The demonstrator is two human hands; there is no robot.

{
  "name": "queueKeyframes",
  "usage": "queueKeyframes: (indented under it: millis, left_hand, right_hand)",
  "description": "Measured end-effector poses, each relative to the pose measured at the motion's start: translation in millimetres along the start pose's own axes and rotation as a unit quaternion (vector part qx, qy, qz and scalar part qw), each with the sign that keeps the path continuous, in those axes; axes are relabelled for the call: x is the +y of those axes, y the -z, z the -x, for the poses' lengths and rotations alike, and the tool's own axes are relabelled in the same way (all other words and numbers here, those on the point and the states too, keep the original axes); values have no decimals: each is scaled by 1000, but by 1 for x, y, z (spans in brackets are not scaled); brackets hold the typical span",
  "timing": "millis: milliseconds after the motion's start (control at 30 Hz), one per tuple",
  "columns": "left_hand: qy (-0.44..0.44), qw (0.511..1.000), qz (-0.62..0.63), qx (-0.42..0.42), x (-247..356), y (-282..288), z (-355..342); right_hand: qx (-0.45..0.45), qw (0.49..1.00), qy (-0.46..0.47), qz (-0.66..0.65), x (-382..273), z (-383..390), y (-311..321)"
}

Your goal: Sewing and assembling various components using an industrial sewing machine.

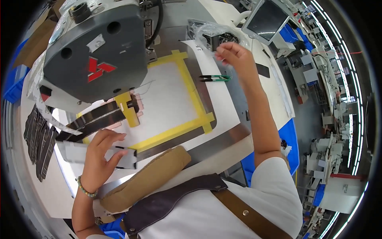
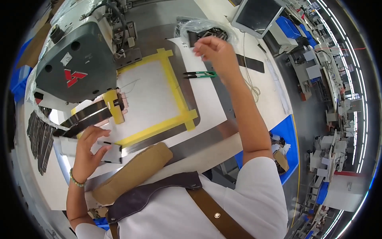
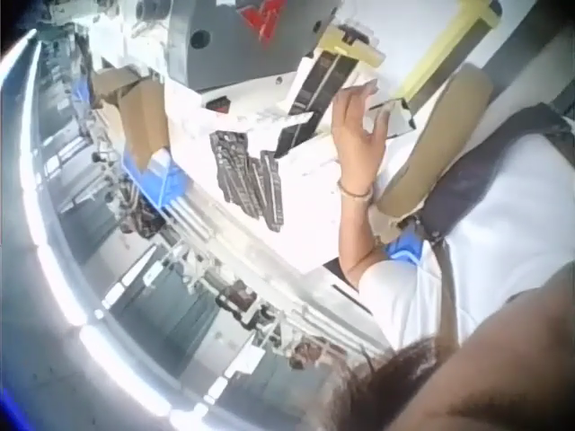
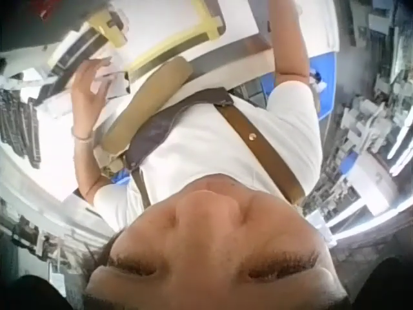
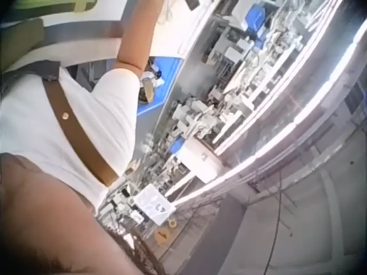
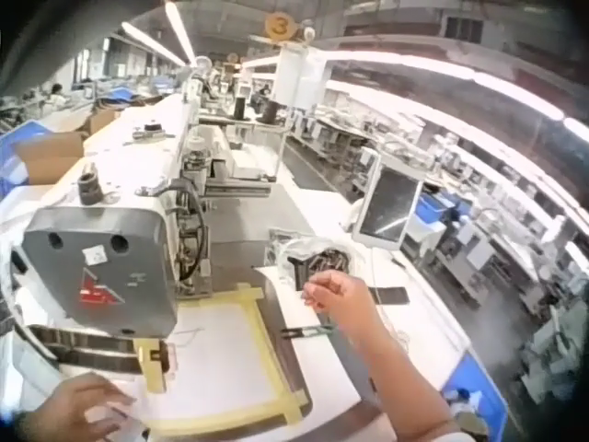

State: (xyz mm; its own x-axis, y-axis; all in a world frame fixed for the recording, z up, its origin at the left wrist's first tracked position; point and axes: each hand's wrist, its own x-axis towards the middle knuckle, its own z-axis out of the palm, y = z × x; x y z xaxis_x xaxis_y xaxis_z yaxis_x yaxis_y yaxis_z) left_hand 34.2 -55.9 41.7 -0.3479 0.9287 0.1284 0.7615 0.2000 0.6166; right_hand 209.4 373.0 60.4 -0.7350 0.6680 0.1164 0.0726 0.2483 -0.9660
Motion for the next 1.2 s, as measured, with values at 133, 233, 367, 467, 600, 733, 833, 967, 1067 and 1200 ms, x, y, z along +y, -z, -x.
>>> queueKeyframes:
  millis: [133, 233, 367, 467, 600, 733, 833, 967, 1067, 1200]
  left_hand:
    - [179, 876, 444, -57, 13, -18, -17]
    - [223, 809, 540, -64, 16, -32, -29]
    - [232, 706, 667, -64, 9, -39, -38]
    - [219, 716, 662, -40, 5, -45, -35]
    - [260, 766, 583, 79, 2, -52, -30]
    - [269, 746, 591, 148, 2, -57, -31]
    - [276, 738, 601, 133, 2, -61, -32]
    - [251, 766, 583, 105, 0, -60, -32]
    - [232, 803, 537, 117, 0, -58, -32]
    - [243, 814, 516, 114, -1, -57, -33]
  right_hand:
    - [-208, 975, 5, -79, -14, 49, -68]
    - [-271, 943, 179, 73, -22, 67, -105]
    - [-299, 848, 415, 140, -21, 69, -135]
    - [-281, 845, 425, 163, -17, 71, -141]
    - [-261, 955, 132, 55, -11, 83, -145]
    - [-321, 935, -142, -52, -5, 92, -154]
    - [-320, 942, -86, -60, 1, 96, -163]
    - [-316, 933, -118, -124, 7, 94, -165]
    - [-326, 929, -127, -118, 8, 94, -163]
    - [-327, 934, -94, -110, 7, 96, -165]
